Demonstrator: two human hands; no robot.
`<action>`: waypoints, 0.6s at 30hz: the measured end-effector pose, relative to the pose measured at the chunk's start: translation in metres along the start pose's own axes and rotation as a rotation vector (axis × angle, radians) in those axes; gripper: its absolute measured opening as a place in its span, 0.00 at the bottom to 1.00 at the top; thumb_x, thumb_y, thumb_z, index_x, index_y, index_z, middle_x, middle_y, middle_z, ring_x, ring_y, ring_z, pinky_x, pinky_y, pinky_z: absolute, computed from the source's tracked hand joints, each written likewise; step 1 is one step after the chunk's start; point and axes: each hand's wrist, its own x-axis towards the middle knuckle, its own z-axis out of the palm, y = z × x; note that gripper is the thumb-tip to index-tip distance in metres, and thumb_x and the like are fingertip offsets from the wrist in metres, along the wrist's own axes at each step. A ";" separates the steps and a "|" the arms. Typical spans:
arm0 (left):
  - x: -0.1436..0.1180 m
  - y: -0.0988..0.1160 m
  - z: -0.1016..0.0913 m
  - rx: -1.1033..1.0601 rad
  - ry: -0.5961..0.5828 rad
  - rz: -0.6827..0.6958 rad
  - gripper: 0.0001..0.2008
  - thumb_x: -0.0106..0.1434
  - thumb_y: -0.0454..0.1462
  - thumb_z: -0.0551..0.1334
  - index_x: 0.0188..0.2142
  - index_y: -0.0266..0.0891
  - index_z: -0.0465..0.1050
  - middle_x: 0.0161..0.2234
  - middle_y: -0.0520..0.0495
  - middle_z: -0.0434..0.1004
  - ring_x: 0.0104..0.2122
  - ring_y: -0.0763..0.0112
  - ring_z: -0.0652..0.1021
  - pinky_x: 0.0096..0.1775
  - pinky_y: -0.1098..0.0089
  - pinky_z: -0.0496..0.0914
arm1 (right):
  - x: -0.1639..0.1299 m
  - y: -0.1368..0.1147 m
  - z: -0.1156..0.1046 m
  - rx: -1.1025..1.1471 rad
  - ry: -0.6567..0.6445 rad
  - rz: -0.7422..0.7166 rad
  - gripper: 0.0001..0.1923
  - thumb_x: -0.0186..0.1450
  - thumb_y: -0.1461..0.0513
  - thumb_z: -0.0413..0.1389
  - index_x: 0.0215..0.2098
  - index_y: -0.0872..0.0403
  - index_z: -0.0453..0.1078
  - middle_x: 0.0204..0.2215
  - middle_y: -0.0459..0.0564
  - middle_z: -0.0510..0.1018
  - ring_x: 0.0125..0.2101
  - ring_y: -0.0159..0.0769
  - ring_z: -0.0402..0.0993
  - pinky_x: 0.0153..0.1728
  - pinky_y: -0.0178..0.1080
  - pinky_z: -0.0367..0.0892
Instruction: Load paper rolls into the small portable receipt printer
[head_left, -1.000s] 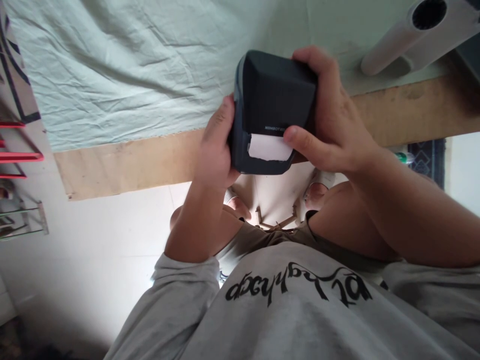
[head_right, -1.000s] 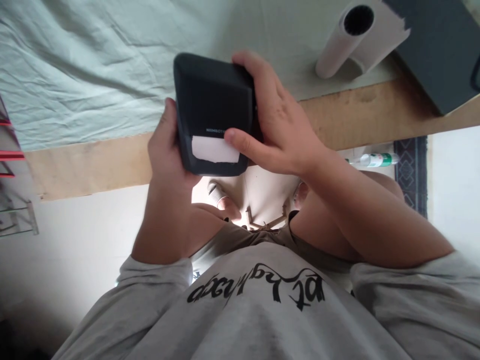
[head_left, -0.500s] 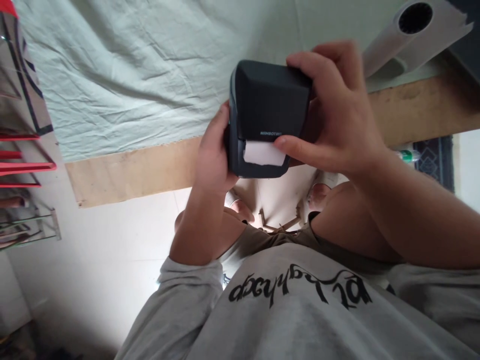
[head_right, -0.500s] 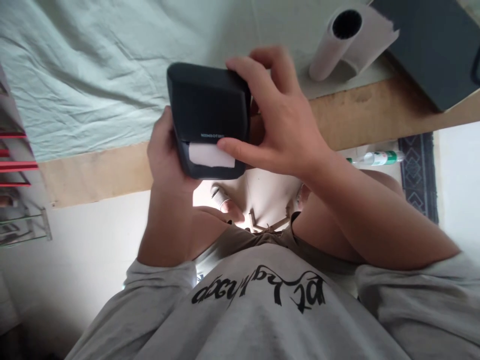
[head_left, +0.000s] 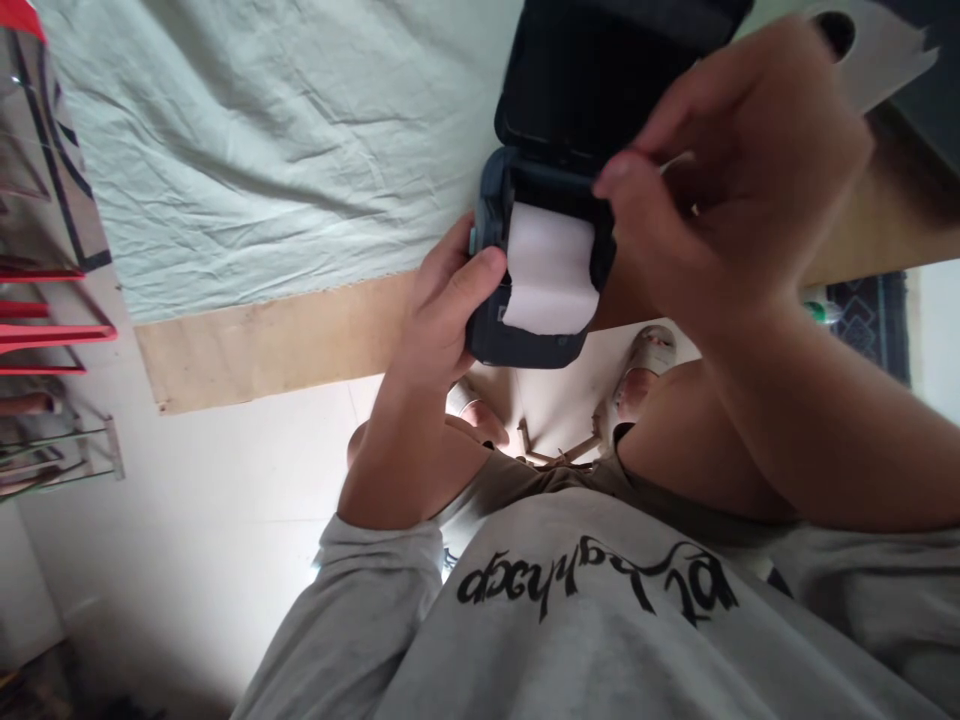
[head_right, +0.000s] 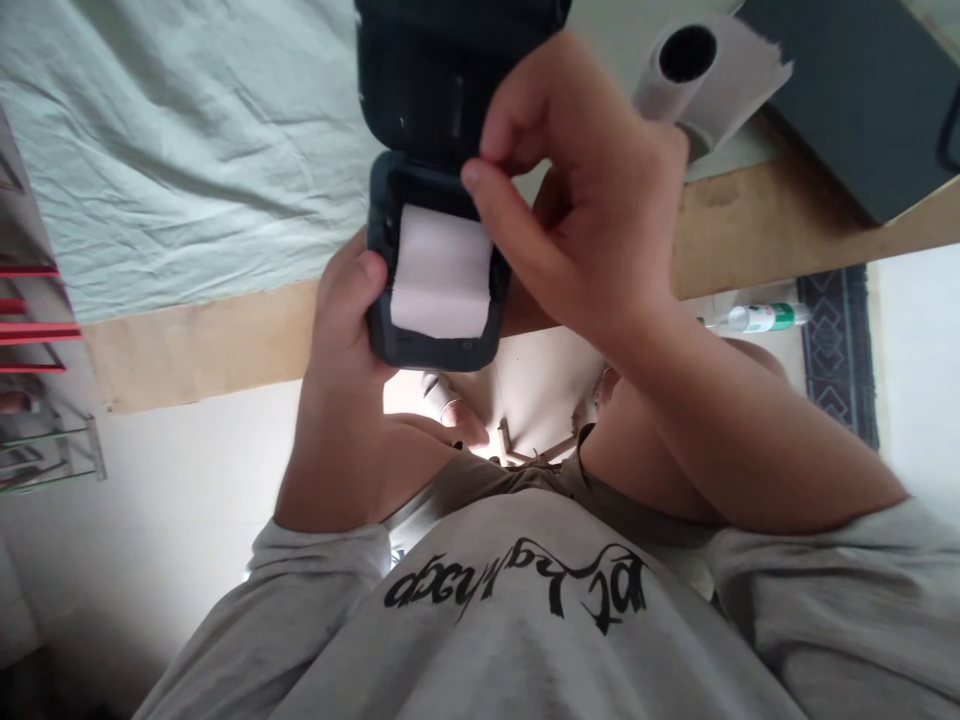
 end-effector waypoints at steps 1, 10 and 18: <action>0.000 0.001 0.000 0.016 -0.010 0.010 0.10 0.61 0.40 0.54 0.36 0.36 0.69 0.29 0.48 0.67 0.28 0.77 0.70 0.28 0.76 0.62 | 0.000 0.000 -0.001 -0.065 -0.088 -0.033 0.11 0.59 0.56 0.47 0.31 0.56 0.64 0.28 0.41 0.68 0.21 0.11 0.55 0.24 0.24 0.51; 0.000 0.004 -0.001 0.196 -0.042 -0.019 0.14 0.58 0.45 0.56 0.38 0.38 0.68 0.31 0.45 0.68 0.33 0.68 0.71 0.28 0.73 0.61 | 0.004 -0.012 -0.014 -0.507 -0.704 0.083 0.23 0.55 0.45 0.46 0.49 0.34 0.56 0.36 0.38 0.71 0.37 0.35 0.68 0.30 0.31 0.53; 0.004 -0.008 -0.004 0.075 -0.007 0.067 0.15 0.59 0.44 0.55 0.41 0.36 0.67 0.36 0.48 0.70 0.35 0.73 0.73 0.32 0.76 0.66 | 0.010 -0.005 -0.033 0.406 -0.466 0.126 0.22 0.55 0.51 0.50 0.44 0.52 0.61 0.37 0.42 0.67 0.29 0.16 0.65 0.28 0.24 0.60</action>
